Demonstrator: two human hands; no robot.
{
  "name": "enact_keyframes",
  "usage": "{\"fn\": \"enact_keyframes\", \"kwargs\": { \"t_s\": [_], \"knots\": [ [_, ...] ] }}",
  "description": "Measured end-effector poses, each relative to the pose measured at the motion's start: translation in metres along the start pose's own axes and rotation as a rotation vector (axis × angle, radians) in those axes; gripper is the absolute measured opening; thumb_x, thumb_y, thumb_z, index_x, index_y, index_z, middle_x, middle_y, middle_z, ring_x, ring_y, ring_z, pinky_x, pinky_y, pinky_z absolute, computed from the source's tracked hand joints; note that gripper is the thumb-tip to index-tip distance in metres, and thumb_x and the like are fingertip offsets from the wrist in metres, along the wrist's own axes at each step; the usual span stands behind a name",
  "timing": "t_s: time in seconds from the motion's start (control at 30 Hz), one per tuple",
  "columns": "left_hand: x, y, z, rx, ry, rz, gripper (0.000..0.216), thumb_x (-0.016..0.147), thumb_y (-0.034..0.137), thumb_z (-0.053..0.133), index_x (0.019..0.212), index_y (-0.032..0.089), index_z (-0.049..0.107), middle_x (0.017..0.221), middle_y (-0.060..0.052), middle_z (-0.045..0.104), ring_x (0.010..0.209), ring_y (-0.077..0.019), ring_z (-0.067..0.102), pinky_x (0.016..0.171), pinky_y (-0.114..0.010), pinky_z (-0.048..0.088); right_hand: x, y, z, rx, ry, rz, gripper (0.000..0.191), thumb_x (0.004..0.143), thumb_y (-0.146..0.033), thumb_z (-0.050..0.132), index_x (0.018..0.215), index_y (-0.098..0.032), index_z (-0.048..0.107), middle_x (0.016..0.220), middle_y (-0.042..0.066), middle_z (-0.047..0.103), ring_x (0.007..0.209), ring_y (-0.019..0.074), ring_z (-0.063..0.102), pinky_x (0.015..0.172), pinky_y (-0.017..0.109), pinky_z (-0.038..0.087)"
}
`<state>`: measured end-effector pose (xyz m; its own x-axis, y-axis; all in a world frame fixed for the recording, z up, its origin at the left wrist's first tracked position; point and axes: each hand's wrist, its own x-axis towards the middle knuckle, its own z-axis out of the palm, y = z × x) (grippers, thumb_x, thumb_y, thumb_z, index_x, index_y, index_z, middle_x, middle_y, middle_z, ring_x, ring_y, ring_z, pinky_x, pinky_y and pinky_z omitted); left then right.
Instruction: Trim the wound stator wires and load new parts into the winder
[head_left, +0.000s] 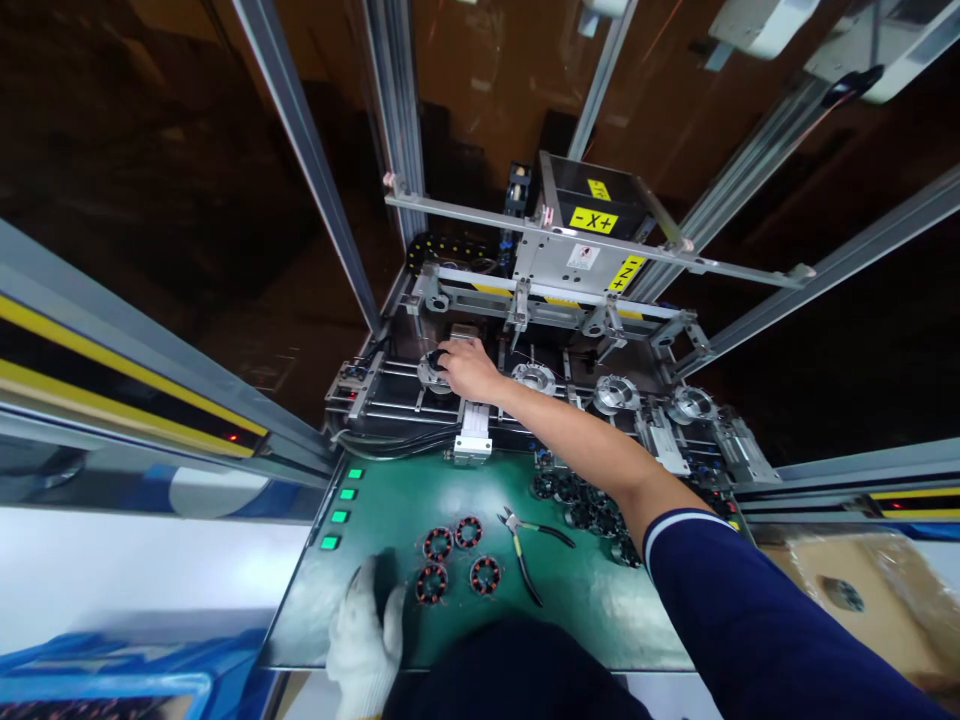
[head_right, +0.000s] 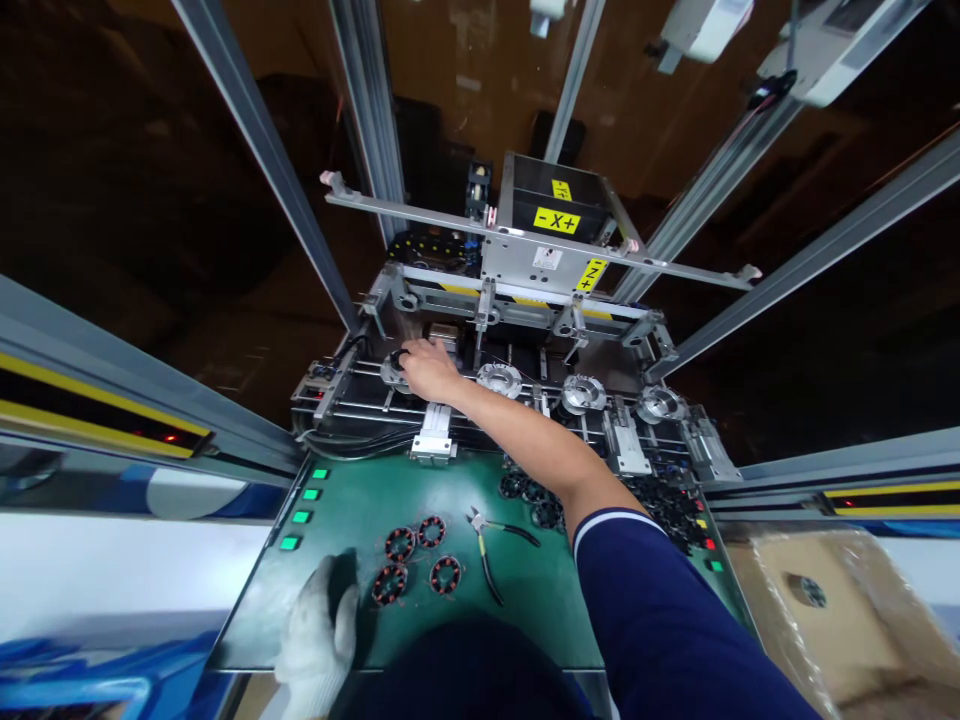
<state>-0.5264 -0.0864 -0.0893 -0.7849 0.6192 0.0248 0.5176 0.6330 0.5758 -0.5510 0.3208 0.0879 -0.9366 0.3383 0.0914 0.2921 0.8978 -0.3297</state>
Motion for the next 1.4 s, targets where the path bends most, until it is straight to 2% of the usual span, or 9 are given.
{"fn": "enact_keyframes", "kwargs": {
  "t_s": [0.27, 0.4, 0.5, 0.67, 0.77, 0.9, 1.03, 1.23, 1.4],
  "knots": [
    [0.003, 0.001, -0.002, 0.008, 0.001, 0.004, 0.067, 0.095, 0.051, 0.044, 0.14, 0.004, 0.055, 0.134, -0.027, 0.066, 0.125, -0.0428, 0.063, 0.108, -0.059, 0.05, -0.042, -0.006, -0.023, -0.019, 0.031, -0.058, 0.046, 0.091, 0.003, 0.046, 0.132, -0.005, 0.065, 0.158, 0.021, 0.047, 0.157, 0.0339, 0.028, 0.123, 0.066, 0.025],
    [0.005, 0.005, -0.006, 0.039, -0.011, 0.008, 0.069, 0.095, 0.053, 0.042, 0.143, 0.003, 0.051, 0.135, -0.029, 0.064, 0.124, -0.0439, 0.063, 0.108, -0.059, 0.05, -0.144, -0.044, 0.014, 0.123, 0.292, -0.155, 0.047, 0.097, -0.009, 0.042, 0.141, -0.012, 0.061, 0.153, 0.015, 0.056, 0.154, 0.0258, 0.037, 0.124, 0.054, 0.035],
    [0.007, 0.01, -0.01, 0.068, -0.028, 0.017, 0.072, 0.096, 0.054, 0.039, 0.146, 0.003, 0.049, 0.137, -0.028, 0.063, 0.128, -0.043, 0.062, 0.111, -0.056, 0.048, -0.242, -0.071, 0.062, 0.227, 0.298, -0.216, 0.04, 0.098, -0.02, 0.051, 0.135, -0.018, 0.066, 0.138, 0.012, 0.068, 0.141, 0.0236, 0.055, 0.114, 0.043, 0.049],
    [0.015, 0.019, -0.014, 0.111, -0.062, 0.046, 0.082, 0.094, 0.06, 0.032, 0.145, -0.001, 0.049, 0.136, -0.031, 0.062, 0.128, -0.0457, 0.061, 0.11, -0.06, 0.048, -0.374, -0.046, 0.095, 0.179, 0.286, 0.214, 0.031, 0.101, -0.027, 0.052, 0.122, -0.02, 0.073, 0.118, 0.014, 0.077, 0.114, 0.026, 0.072, 0.099, 0.045, 0.06],
    [0.02, 0.02, -0.016, 0.14, -0.101, 0.057, 0.079, 0.093, 0.06, 0.034, 0.147, 0.004, 0.048, 0.132, -0.027, 0.065, 0.124, -0.0442, 0.062, 0.107, -0.061, 0.05, -0.411, -0.011, 0.087, 0.135, 0.321, 0.411, 0.03, 0.101, -0.025, 0.054, 0.124, -0.017, 0.072, 0.129, 0.021, 0.07, 0.128, 0.0328, 0.064, 0.105, 0.058, 0.053],
    [0.023, 0.021, -0.018, 0.197, -0.138, 0.046, 0.075, 0.093, 0.057, 0.038, 0.144, 0.002, 0.049, 0.123, -0.029, 0.067, 0.117, -0.0459, 0.065, 0.101, -0.062, 0.053, -0.407, 0.014, 0.083, 0.121, 0.288, 0.52, 0.031, 0.095, -0.019, 0.065, 0.124, -0.015, 0.072, 0.158, 0.025, 0.045, 0.153, 0.0405, 0.034, 0.115, 0.069, 0.038],
    [0.024, 0.021, -0.016, 0.226, -0.133, 0.038, 0.075, 0.093, 0.055, 0.04, 0.144, 0.001, 0.047, 0.123, -0.029, 0.067, 0.114, -0.0461, 0.065, 0.098, -0.063, 0.053, -0.384, 0.022, 0.092, 0.165, 0.218, 0.537, 0.024, 0.089, -0.01, 0.069, 0.111, -0.017, 0.077, 0.164, 0.021, 0.038, 0.157, 0.0405, 0.026, 0.118, 0.071, 0.032],
    [0.02, 0.016, -0.014, 0.186, -0.089, 0.066, 0.073, 0.091, 0.055, 0.04, 0.141, 0.003, 0.05, 0.128, -0.028, 0.066, 0.118, -0.0454, 0.065, 0.103, -0.062, 0.052, -0.367, 0.006, 0.07, 0.245, 0.251, 0.435, 0.012, 0.091, -0.013, 0.067, 0.088, -0.015, 0.078, 0.153, 0.022, 0.052, 0.149, 0.0405, 0.041, 0.114, 0.071, 0.039],
    [0.017, 0.01, -0.01, 0.16, -0.054, 0.06, 0.069, 0.093, 0.054, 0.039, 0.14, 0.005, 0.051, 0.13, -0.027, 0.066, 0.12, -0.0422, 0.065, 0.109, -0.057, 0.049, -0.3, 0.012, 0.003, 0.34, 0.325, 0.177, 0.015, 0.097, -0.027, 0.067, 0.106, -0.02, 0.076, 0.146, 0.014, 0.059, 0.132, 0.0246, 0.061, 0.111, 0.043, 0.053]
  ]
}}
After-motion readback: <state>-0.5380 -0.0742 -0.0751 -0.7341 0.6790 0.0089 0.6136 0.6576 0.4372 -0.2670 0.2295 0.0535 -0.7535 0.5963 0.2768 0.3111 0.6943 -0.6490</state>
